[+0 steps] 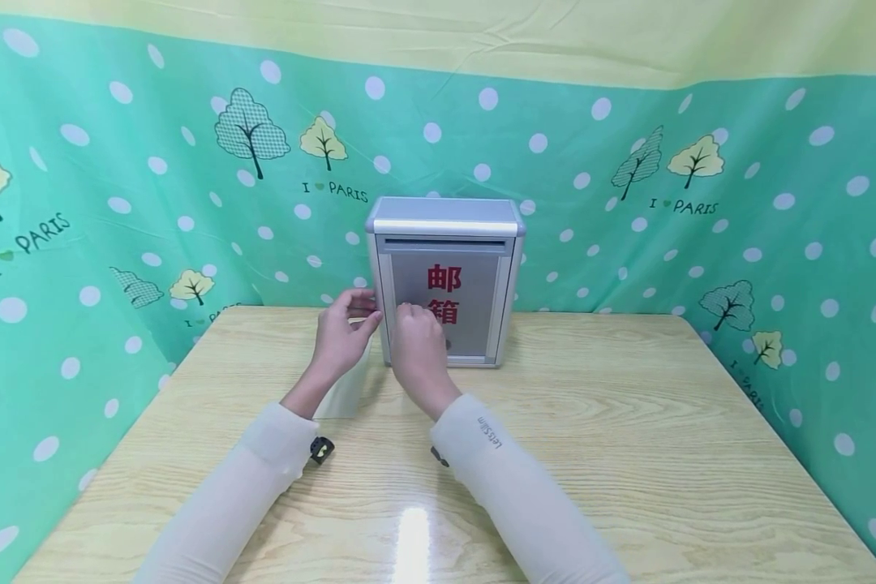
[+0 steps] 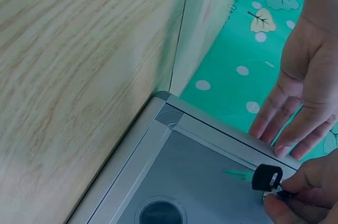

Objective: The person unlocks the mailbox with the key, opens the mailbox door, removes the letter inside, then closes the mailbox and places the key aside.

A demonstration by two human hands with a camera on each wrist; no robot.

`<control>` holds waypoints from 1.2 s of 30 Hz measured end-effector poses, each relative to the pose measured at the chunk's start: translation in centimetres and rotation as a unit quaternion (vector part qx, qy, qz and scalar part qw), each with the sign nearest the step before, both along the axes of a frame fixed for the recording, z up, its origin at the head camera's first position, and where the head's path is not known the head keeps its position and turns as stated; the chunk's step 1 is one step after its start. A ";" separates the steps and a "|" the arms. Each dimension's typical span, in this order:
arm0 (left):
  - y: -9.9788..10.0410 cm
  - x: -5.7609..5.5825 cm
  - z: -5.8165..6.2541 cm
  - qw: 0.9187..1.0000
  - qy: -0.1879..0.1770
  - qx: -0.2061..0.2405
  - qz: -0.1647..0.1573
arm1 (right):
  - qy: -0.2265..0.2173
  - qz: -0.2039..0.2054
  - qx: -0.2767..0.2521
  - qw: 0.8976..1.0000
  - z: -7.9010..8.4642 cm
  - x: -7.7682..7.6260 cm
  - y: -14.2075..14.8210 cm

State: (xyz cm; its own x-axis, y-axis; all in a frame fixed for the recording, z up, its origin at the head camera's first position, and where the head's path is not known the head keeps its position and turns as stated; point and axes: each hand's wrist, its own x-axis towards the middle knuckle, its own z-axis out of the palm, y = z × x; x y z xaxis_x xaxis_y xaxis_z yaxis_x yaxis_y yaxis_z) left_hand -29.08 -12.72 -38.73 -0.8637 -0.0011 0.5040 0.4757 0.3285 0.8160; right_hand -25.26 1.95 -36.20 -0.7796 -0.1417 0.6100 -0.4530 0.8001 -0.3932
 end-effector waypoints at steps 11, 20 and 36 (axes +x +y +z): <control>0.0 0.0 0.0 1.000 0.002 0.007 0.000 | 0.008 -0.011 0.053 0.999 0.2 0.3 -0.3; -0.1 -0.1 0.0 1.000 0.001 0.005 -0.002 | 0.035 -0.010 0.079 0.996 0.1 0.3 -0.2; -0.1 -0.2 -0.1 1.000 -0.008 0.002 0.002 | 0.119 -0.026 0.159 0.980 -1.0 0.0 -0.3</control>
State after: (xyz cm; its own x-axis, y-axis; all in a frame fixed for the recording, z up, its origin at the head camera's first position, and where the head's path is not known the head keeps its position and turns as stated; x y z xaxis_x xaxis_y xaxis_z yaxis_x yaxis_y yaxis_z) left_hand -29.28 -12.83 -38.82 -0.8716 -0.0055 0.4902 0.4616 0.3274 0.8245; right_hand -25.31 1.68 -37.16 -0.6314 -0.3176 0.7074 -0.4565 0.8897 -0.0080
